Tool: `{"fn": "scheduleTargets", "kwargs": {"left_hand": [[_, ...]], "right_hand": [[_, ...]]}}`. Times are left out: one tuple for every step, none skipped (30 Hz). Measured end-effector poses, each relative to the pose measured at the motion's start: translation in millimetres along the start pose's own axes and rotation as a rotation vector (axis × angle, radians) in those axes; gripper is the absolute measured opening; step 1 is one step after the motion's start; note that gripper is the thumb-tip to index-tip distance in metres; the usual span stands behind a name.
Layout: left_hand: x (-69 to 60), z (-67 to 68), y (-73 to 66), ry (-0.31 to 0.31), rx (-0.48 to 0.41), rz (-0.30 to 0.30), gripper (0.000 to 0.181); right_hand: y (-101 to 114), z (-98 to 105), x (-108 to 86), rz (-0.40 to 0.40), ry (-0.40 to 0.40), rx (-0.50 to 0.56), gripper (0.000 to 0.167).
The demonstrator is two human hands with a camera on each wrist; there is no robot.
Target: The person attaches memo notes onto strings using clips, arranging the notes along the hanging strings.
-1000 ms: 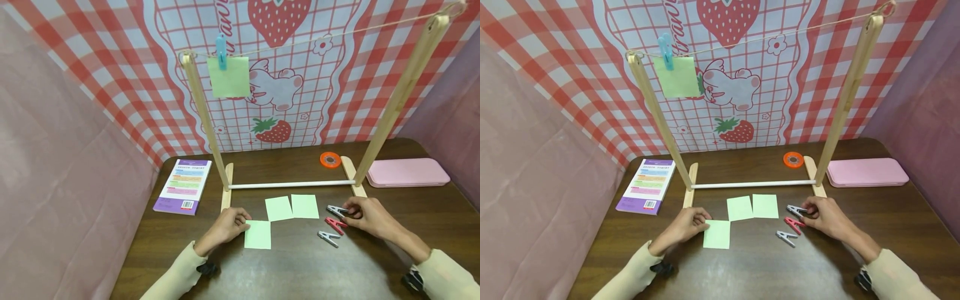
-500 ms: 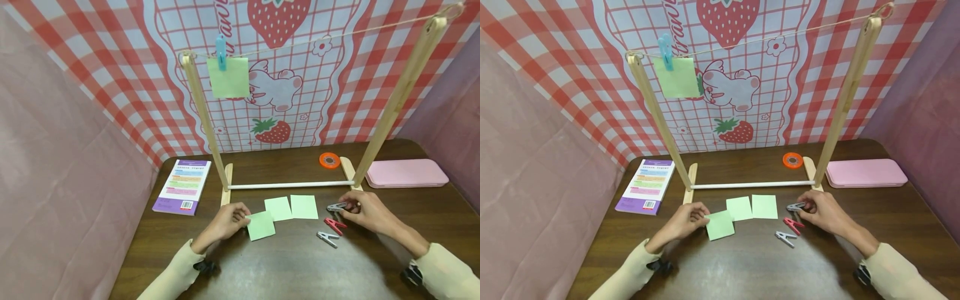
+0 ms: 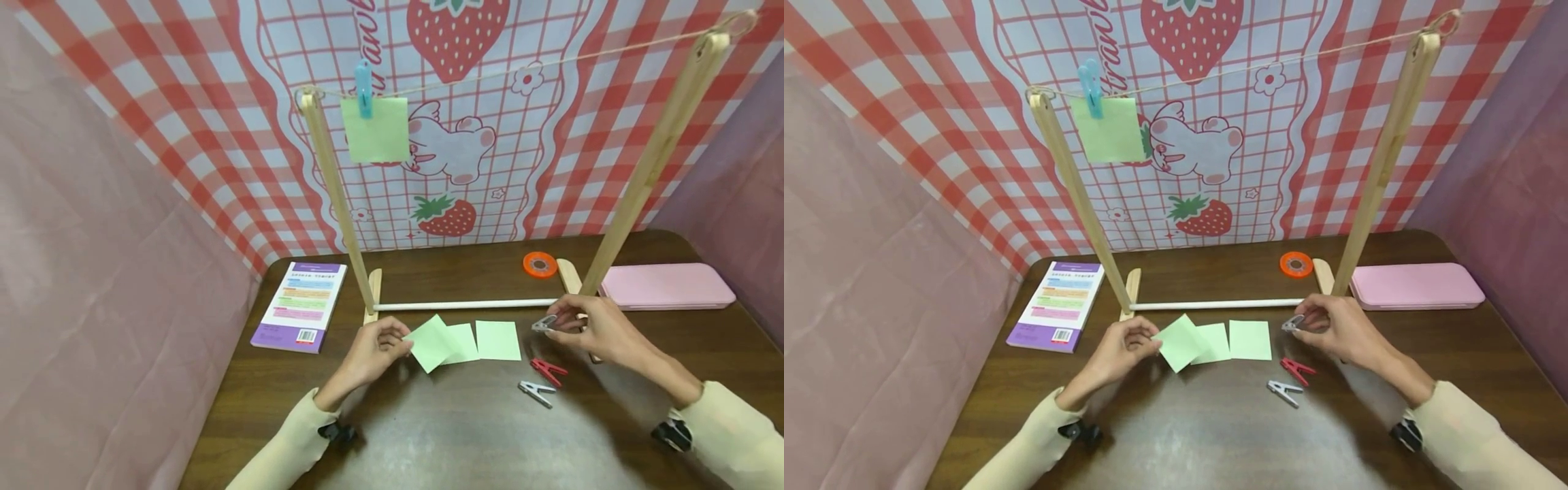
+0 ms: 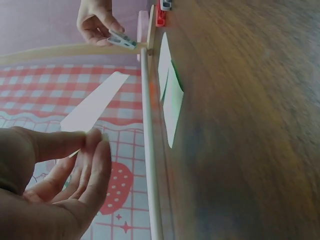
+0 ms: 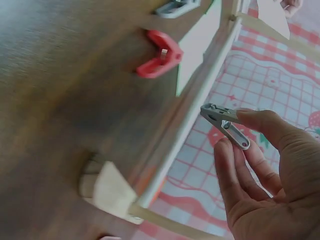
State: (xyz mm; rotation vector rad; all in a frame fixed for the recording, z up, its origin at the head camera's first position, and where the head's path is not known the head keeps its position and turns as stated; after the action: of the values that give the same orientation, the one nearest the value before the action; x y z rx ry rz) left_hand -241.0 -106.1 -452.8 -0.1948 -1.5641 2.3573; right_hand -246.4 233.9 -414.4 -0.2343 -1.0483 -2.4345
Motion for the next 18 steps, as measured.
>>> {"fn": "scheduleTargets", "kwargs": {"left_hand": [[1.2, 1.1, -0.8, -0.018, -0.013, -0.005, 0.012], [2.3, 2.5, -2.1, -0.038, -0.024, -0.011, 0.012], [3.3, 3.9, -3.6, -0.057, -0.041, -0.02, 0.013], [4.5, 5.5, -5.4, -0.078, -0.058, -0.029, 0.014], [5.7, 7.0, -7.0, -0.099, -0.075, -0.038, 0.014], [6.8, 8.3, -9.0, -0.118, -0.093, -0.05, 0.015], [7.8, 9.4, -11.2, -0.135, -0.115, -0.06, 0.016], [8.7, 10.2, -13.3, -0.151, -0.136, -0.07, 0.017], [9.7, 10.6, -15.2, -0.164, -0.159, -0.081, 0.017], [10.6, 11.0, -16.6, -0.175, -0.177, -0.089, 0.018], [11.4, 11.1, -17.6, -0.186, -0.196, -0.094, 0.018], [12.1, 10.9, -18.9, -0.193, -0.214, -0.1, 0.018], [13.0, 10.5, -20.1, -0.199, -0.231, -0.105, 0.018], [13.8, 10.0, -21.1, -0.204, -0.243, -0.11, 0.018], [14.8, 9.7, -22.3, -0.21, -0.252, -0.116, 0.018], [15.6, 9.6, -23.7, -0.215, -0.261, -0.122, 0.018], [16.6, 9.4, -25.5, -0.22, -0.272, -0.13, 0.018], [17.7, 9.6, -27.6, -0.227, -0.278, -0.141, 0.019]], "right_hand": [[3, 1, 2.2, 0.003, 0.012, 0.007, 0.029], [6, 2, 4.8, 0.005, 0.018, 0.008, 0.029], [9, 3, 7.3, 0.01, 0.023, 0.01, 0.029], [13, 4, 10.2, 0.017, 0.029, 0.009, 0.028], [16, 6, 13.1, 0.025, 0.031, 0.004, 0.028], [20, 7, 16.1, 0.036, 0.03, -0.004, 0.028], [24, 9, 19.0, 0.048, 0.026, -0.013, 0.028], [28, 11, 21.8, 0.056, 0.019, -0.022, 0.028], [32, 12, 24.7, 0.065, 0.016, -0.023, 0.028], [36, 13, 27.7, 0.072, 0.012, -0.024, 0.027], [39, 14, 30.6, 0.08, 0.009, -0.026, 0.027], [43, 15, 33.5, 0.087, 0.005, -0.027, 0.027], [47, 16, 36.5, 0.094, 0.003, -0.027, 0.026], [51, 16, 39.5, 0.099, 0.004, -0.026, 0.026], [55, 17, 42.6, 0.108, 0.004, -0.026, 0.025], [59, 18, 45.6, 0.118, 0.005, -0.03, 0.025], [63, 18, 48.7, 0.126, 0.004, -0.034, 0.025], [68, 20, 52.0, 0.138, 0.0, -0.043, 0.025]]}}
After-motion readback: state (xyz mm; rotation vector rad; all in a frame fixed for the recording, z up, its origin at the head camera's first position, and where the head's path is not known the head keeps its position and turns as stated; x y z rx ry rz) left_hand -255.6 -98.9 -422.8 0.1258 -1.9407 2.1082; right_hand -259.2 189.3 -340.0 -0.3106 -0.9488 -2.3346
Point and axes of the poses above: each hand's wrist, its own x-axis towards the middle knuckle, its own z-axis out of the back of the hand, y = z × x, the point moved 10 cm from there along x, towards the middle knuckle, and after that the axes turned 1 degree about -y, right-handed, at the moved point
